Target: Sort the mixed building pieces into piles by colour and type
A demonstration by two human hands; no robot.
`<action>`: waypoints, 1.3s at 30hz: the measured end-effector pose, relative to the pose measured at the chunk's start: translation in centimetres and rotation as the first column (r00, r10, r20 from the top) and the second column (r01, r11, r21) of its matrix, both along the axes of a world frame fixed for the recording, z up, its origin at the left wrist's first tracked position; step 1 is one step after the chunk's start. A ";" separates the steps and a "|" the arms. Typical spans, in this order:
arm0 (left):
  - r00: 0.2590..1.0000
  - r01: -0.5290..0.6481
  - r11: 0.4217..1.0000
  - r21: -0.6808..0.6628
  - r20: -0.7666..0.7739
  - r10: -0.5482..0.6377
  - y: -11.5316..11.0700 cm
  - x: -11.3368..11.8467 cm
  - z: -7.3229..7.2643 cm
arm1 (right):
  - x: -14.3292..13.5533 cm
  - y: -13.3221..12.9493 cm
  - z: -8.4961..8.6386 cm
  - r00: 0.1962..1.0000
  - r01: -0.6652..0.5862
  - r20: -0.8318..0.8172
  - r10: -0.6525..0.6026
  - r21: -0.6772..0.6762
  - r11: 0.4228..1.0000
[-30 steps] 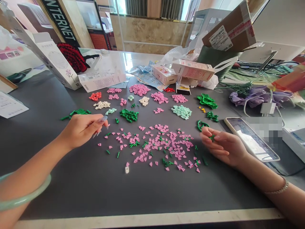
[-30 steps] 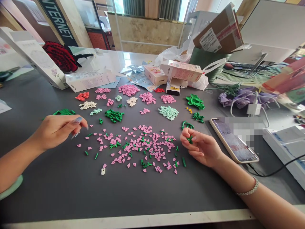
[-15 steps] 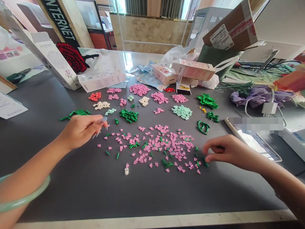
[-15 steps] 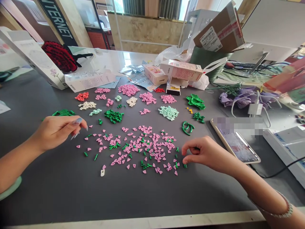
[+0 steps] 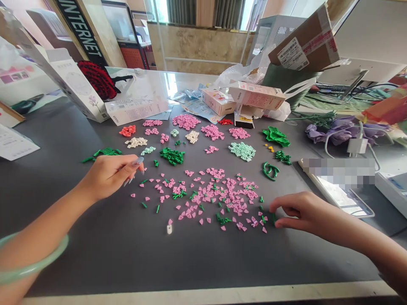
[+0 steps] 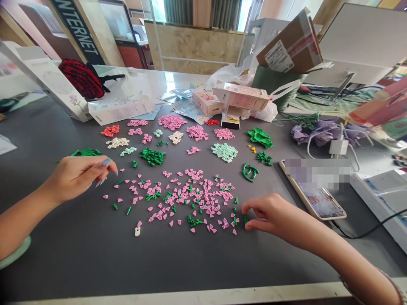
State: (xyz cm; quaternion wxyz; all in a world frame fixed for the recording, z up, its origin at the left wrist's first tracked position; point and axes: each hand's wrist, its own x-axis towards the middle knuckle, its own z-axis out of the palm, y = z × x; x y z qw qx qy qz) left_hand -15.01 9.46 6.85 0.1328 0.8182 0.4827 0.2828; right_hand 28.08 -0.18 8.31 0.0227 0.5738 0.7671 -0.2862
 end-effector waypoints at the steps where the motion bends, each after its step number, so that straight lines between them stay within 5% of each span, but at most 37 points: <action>1: 1.000 -0.012 1.000 0.000 0.003 0.012 -0.1 0.0 0.1 | 0.1 -0.1 -0.1 1.000 -0.004 -0.003 0.004 0.001 1.000; 15: 0.930 -0.320 0.943 0.087 0.219 0.295 -0.9 -0.1 1.7 | -0.8 0.6 0.2 0.996 -0.085 -0.005 0.085 0.040 0.996; 22: 0.744 -0.591 0.779 0.212 0.517 0.424 0.0 -2.7 3.1 | -2.5 2.0 0.8 0.989 -0.146 0.005 0.146 0.065 0.987; 26: 0.726 -0.608 0.785 0.117 0.482 0.490 0.9 -4.4 3.2 | -4.6 3.0 1.8 0.973 -0.227 -0.011 0.229 0.112 0.967; 29: 0.793 -0.560 0.828 0.040 0.317 0.521 1.4 -6.1 3.1 | -8.2 4.7 3.2 0.938 -0.324 -0.073 0.338 0.162 0.932; 33: 0.925 -0.379 0.921 -0.087 -0.022 0.379 2.0 -9.0 3.4 | -16.4 8.5 4.6 0.836 -0.480 -0.152 0.527 0.264 0.837; 39: 0.940 -0.291 0.936 -0.199 -0.243 0.241 2.3 -11.9 2.3 | -29.4 14.7 3.1 0.741 -0.599 -0.065 0.668 0.385 0.702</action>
